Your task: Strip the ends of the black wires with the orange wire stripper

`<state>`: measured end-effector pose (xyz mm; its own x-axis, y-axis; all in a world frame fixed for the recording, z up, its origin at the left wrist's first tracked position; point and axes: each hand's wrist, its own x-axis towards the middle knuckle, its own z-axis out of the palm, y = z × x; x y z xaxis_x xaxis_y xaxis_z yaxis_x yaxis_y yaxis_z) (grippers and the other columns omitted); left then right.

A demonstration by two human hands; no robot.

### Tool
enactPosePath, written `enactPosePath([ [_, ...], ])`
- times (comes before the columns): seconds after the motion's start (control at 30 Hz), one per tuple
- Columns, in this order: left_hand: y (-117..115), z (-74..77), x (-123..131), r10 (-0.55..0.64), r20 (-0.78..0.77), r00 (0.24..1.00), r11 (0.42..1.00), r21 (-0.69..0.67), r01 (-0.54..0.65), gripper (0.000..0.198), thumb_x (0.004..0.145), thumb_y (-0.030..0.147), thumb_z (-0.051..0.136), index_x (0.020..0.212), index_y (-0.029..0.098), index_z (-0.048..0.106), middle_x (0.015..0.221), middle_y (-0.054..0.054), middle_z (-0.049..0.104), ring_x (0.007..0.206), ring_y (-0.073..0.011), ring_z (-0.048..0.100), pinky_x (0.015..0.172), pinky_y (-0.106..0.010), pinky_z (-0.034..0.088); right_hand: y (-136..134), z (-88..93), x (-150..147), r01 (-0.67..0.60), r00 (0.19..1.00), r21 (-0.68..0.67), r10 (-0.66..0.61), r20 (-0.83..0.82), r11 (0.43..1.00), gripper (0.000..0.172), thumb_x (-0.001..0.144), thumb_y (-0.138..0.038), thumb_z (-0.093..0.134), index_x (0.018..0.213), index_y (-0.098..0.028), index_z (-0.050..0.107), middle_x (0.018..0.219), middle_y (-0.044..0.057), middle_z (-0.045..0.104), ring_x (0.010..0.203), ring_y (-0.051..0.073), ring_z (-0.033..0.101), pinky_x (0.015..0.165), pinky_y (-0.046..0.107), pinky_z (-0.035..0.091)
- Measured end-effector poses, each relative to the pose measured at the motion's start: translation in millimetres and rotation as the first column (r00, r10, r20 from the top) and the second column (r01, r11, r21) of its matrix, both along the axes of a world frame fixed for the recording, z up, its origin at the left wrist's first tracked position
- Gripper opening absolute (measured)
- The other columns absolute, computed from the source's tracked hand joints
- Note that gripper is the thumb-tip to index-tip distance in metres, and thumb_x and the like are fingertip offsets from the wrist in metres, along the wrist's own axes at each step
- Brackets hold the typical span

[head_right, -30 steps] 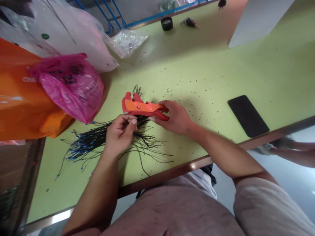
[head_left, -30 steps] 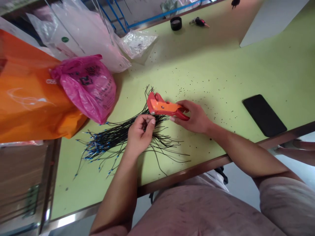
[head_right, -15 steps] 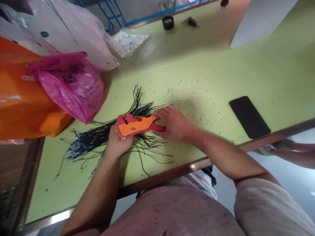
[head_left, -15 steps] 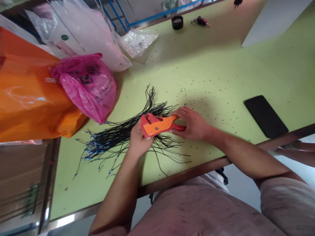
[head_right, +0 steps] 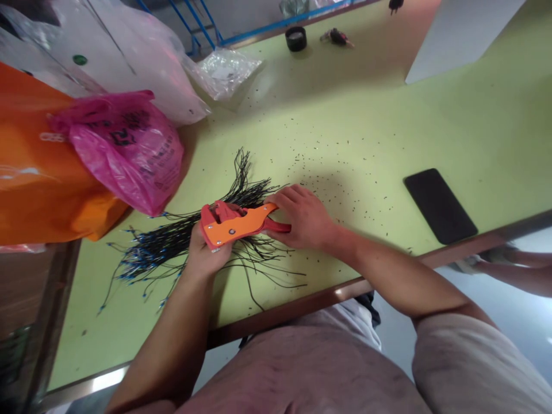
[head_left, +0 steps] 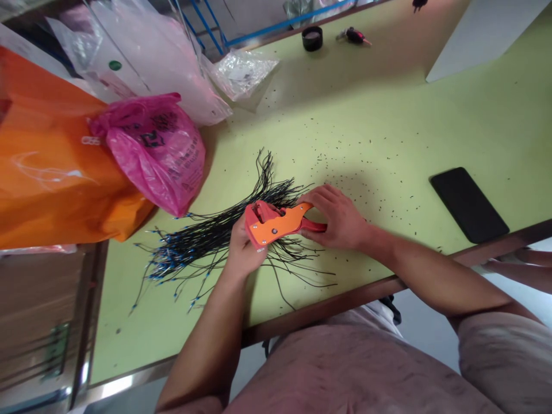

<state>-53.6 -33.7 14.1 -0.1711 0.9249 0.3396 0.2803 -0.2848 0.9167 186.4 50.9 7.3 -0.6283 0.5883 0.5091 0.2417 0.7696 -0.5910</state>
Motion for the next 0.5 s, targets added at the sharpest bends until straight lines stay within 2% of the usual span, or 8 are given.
enactPosePath([
  [0.13,-2,0.1,3,-0.009,-0.029,1.0,1.0,0.001,0.009,0.044,0.093,0.062,0.084,0.082,0.021,0.074,0.081,-0.005,0.074,0.076,-0.0191,0.072,0.075,-0.032,0.067,0,1.2,0,0.0,1.0,-0.022,0.0,-0.011,1.0,0.044,0.1,-0.052,0.079,0.131,-0.023,0.067,0.124,0.014,0.08,0.112,0.031,0.071,0.1,0.049,0.056],
  [0.3,-6,-0.4,3,-0.041,-0.075,0.996,0.999,0.002,0.041,0.038,0.097,0.057,0.083,0.086,0.021,0.075,0.082,-0.005,0.075,0.068,-0.0162,0.066,0.073,-0.031,0.066,0,0.6,1,-0.012,1.0,-0.01,0.011,-0.024,1.0,0.044,0.098,-0.045,0.079,0.134,-0.023,0.065,0.124,0.013,0.079,0.114,0.031,0.07,0.101,0.047,0.056],
  [0.4,-8,-2.2,-1,-0.069,-0.088,0.994,0.998,0.005,0.07,0.036,0.097,0.058,0.082,0.094,0.023,0.078,0.092,-0.008,0.081,0.079,-0.0207,0.074,0.078,-0.035,0.069,-2,1.8,1,-0.008,1.0,-0.001,0.008,-0.024,1.0,0.044,0.098,-0.044,0.079,0.134,-0.023,0.065,0.124,0.013,0.079,0.113,0.031,0.07,0.1,0.046,0.056],
  [0.5,-11,-4.9,-6,-0.063,-0.13,0.989,0.996,-0.066,0.055,0.041,0.094,0.064,0.083,0.105,0.025,0.08,0.1,-0.011,0.083,0.093,-0.026,0.08,0.083,-0.039,0.07,-3,5.5,1,0.001,1.0,-0.018,-0.001,0.003,1.0,0.043,0.098,-0.047,0.078,0.133,-0.024,0.067,0.123,0.013,0.08,0.111,0.031,0.071,0.099,0.047,0.056],
])
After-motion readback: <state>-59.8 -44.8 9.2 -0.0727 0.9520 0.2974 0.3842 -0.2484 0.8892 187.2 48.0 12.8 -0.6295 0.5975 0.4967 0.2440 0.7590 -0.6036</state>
